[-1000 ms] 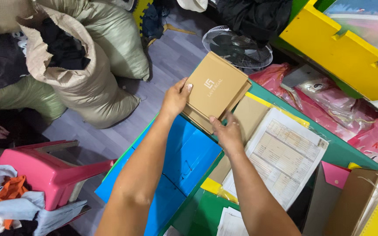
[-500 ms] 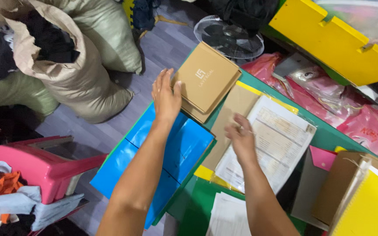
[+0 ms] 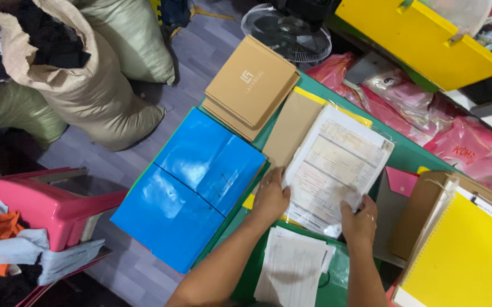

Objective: The person sorts through a pile of documents and folders on a table, stacking them by color and type. They handle blue, green, orange, red, and yellow folders, as well as loose papers and cardboard boxes, arranging them into neat piles.

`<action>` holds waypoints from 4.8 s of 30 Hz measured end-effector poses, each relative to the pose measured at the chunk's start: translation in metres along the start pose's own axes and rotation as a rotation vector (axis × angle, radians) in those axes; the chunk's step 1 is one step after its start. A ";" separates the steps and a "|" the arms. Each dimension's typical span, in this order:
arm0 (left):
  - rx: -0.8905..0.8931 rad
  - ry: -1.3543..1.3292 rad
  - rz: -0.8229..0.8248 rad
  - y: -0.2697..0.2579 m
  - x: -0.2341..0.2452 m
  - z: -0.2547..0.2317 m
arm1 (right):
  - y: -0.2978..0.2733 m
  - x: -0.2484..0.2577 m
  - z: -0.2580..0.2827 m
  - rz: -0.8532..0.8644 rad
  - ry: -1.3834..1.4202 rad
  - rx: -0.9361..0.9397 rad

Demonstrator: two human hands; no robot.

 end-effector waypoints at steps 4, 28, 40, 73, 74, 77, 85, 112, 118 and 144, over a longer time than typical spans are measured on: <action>0.175 -0.073 0.114 0.014 -0.020 0.010 | 0.008 0.003 0.001 0.026 0.096 -0.105; 0.046 -0.708 0.229 0.062 -0.015 -0.019 | 0.006 -0.008 -0.023 0.172 0.441 -0.185; 0.312 -0.349 0.308 0.062 -0.025 0.021 | 0.030 -0.015 -0.040 0.354 0.813 -0.456; 0.334 -0.790 0.546 -0.020 0.061 0.015 | -0.066 0.045 0.014 0.509 1.296 -0.402; 0.324 -0.778 0.543 -0.027 0.061 0.014 | -0.065 0.044 0.009 0.508 1.283 -0.450; 0.321 -0.804 0.532 -0.042 0.049 0.013 | -0.068 0.045 0.001 0.467 1.160 -0.362; 0.235 -0.316 -0.036 -0.098 0.010 0.064 | -0.032 0.079 0.010 0.322 1.159 -0.213; 0.368 0.252 0.156 -0.173 -0.021 0.006 | -0.145 0.009 -0.046 0.390 0.114 0.227; 0.393 0.051 0.113 -0.186 -0.025 0.018 | -0.142 0.008 -0.028 0.435 0.093 0.075; 0.593 -1.046 -0.019 -0.153 0.049 0.061 | -0.074 -0.034 0.049 0.911 0.736 -0.234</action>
Point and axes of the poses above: each hand's wrist, its own y-axis towards the middle knuckle, its own x-axis out of the back of the hand, z = x × y, the point moved 2 cm from there along y, towards the middle knuckle, and after that the axes turned 8 degrees about y, right-handed, at the moved point
